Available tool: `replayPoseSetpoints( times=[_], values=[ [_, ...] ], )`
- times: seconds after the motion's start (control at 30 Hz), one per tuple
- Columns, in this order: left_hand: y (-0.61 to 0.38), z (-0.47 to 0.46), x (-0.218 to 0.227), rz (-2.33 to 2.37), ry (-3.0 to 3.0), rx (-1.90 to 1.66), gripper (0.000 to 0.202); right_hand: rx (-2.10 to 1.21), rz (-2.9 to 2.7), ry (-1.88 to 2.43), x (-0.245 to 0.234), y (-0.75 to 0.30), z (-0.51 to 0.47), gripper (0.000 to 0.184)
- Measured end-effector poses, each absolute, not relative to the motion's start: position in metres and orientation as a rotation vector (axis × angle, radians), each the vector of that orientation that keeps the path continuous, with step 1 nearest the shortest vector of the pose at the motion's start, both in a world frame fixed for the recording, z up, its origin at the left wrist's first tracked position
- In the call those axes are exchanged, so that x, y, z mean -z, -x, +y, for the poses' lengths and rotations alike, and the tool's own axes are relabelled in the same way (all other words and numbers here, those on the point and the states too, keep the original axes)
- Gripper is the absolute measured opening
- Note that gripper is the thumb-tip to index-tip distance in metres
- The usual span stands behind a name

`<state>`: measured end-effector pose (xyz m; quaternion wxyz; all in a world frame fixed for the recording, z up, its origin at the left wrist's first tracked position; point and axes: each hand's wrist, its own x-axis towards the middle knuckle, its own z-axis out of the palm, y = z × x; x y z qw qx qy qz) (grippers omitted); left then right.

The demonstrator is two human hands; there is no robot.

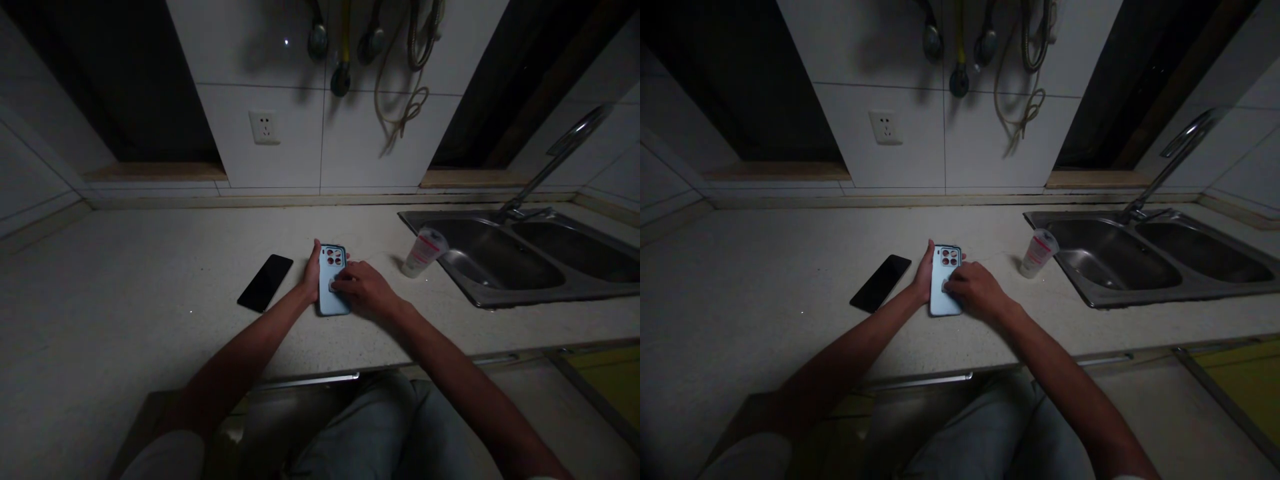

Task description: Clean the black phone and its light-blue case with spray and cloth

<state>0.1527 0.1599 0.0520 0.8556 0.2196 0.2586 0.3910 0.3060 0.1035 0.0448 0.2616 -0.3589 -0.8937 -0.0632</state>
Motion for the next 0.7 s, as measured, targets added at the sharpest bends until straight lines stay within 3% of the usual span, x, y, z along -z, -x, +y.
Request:
replayPoseSetpoints(
  times=[0.33,0.7],
  values=[
    [-0.161,0.144,-0.046,0.557,-0.567,-0.608,0.066,0.276,-2.049,1.385,-0.049,-0.321,0.117,0.023],
    [-0.152,0.158,-0.053,0.576,-0.528,-0.927,0.056,-0.100,-2.488,0.904,-0.055,-0.302,0.094,0.013]
  ],
)
